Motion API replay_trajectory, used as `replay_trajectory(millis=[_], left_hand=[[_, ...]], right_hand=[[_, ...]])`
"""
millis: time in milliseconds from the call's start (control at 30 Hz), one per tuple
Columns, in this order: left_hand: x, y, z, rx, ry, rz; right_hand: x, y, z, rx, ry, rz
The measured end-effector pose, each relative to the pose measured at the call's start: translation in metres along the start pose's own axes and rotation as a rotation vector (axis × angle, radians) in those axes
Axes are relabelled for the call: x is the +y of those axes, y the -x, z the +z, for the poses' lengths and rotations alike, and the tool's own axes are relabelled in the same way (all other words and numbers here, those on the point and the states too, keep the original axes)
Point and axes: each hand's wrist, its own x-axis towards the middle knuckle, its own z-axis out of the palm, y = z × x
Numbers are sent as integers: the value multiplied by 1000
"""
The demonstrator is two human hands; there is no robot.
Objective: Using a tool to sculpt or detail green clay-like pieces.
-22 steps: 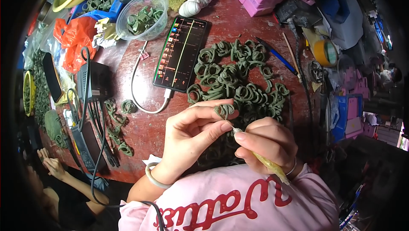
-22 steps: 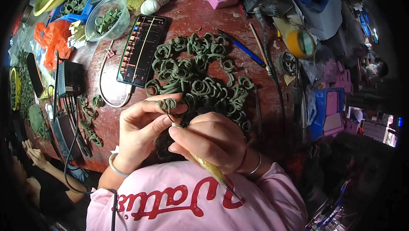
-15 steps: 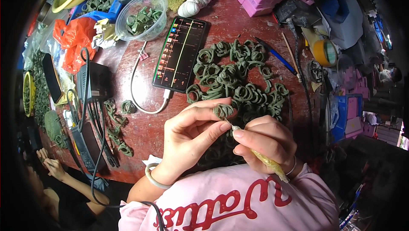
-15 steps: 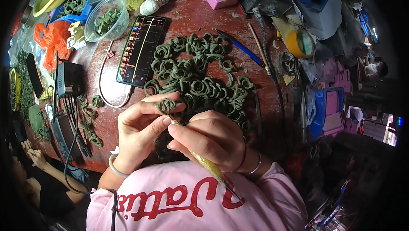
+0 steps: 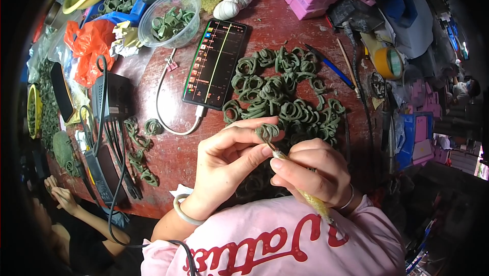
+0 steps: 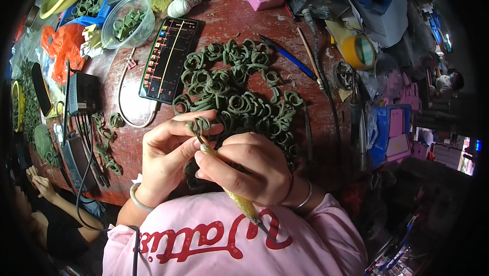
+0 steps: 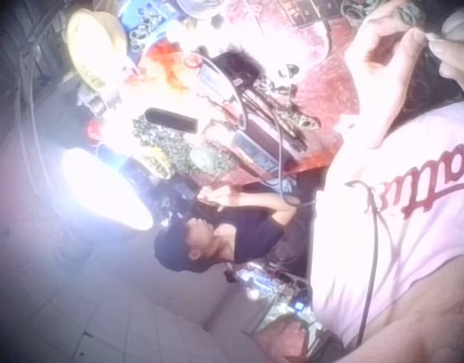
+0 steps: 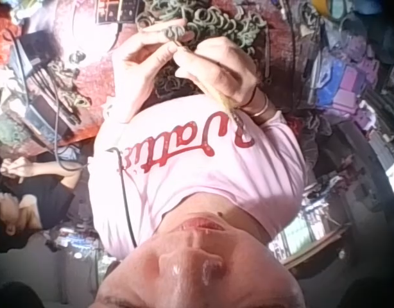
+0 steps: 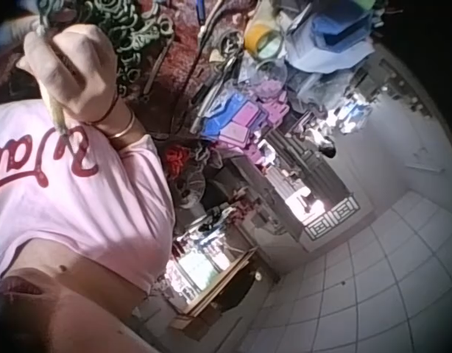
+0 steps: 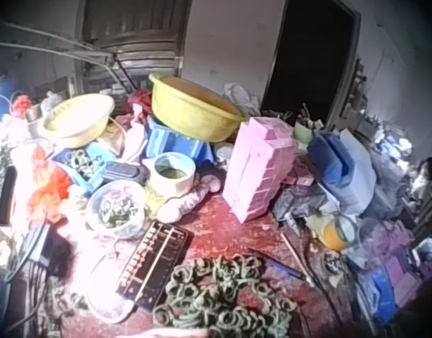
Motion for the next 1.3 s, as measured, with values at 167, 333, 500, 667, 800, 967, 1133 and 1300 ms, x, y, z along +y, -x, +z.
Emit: replay_trajectory(millis=[167,333,500,667,800,967,1133,1300], left_hand=[[-5,0,-1,11,-97,66],[-4,1,-1,5,-228,109],[6,1,5,58,35,-65],[3,1,2,44,111,-108],[3,1,1,40,137,-83],[2,-2,5,40,-26,6],[6,-4,0,-70,-466,324],[14,5,4,10,-109,114]], right_hand=[[-1,1,0,-27,26,27],[1,1,-1,-6,-26,80],[-2,0,-8,74,-113,79],[-1,-1,-7,49,-72,102],[-2,0,-4,-7,-86,119],[-4,-1,-11,9,-24,76],[-6,-1,-38,153,109,160],[24,41,-80,433,204,721]])
